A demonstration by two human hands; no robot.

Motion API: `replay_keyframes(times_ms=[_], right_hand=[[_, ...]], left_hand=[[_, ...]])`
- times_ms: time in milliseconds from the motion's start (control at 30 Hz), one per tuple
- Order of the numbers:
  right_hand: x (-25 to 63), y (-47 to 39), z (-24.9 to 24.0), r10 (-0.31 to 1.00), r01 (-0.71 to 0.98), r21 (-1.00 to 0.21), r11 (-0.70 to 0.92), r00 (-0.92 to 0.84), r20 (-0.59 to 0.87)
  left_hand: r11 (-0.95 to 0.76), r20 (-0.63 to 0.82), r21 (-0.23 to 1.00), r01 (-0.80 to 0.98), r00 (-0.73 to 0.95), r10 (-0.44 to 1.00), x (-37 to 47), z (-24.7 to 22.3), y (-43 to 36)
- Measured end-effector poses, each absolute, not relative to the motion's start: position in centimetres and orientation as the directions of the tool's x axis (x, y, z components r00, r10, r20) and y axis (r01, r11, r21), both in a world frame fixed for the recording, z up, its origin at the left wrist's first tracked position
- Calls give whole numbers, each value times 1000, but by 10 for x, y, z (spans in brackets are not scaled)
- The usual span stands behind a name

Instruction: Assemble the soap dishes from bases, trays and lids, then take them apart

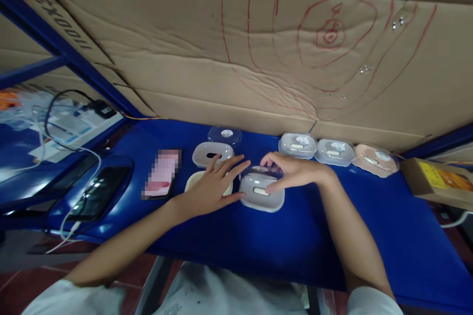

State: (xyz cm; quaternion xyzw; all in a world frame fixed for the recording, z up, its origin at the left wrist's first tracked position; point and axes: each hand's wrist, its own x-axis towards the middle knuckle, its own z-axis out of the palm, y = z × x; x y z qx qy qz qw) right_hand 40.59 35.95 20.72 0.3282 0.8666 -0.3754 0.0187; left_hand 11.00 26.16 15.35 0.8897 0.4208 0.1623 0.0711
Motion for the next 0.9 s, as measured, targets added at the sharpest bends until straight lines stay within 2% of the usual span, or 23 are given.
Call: replay_keyframes(times_ms=[67,200,400,600,667,733,900], right_hand=[[411,366,207,600,573,-643,508,-771,-213],[401,375,184,768,681,-473,559,-641,-15],[362,371,145,769,745,-204,635,-636,70],[354,372,131,803,792,-131,596,-584,121],[359,371,137,791,779,-134,612,-601,114],[366,367,149,759,739,-192,646,-649,60],[374,344,185,543,532,-508,678,-828,-142]], left_hand=[[-638,294,274,720,568,768,119,146,256],[-696,362,252,673,601,712,129,135,239],[-866,309,170,470,809,500,128,134,230],[-859,252,150,490,821,513,123,128,239],[-853,258,148,500,813,521,122,127,242],[-846,271,163,507,802,532,120,127,244],[-793,332,285,538,721,608,116,129,250]])
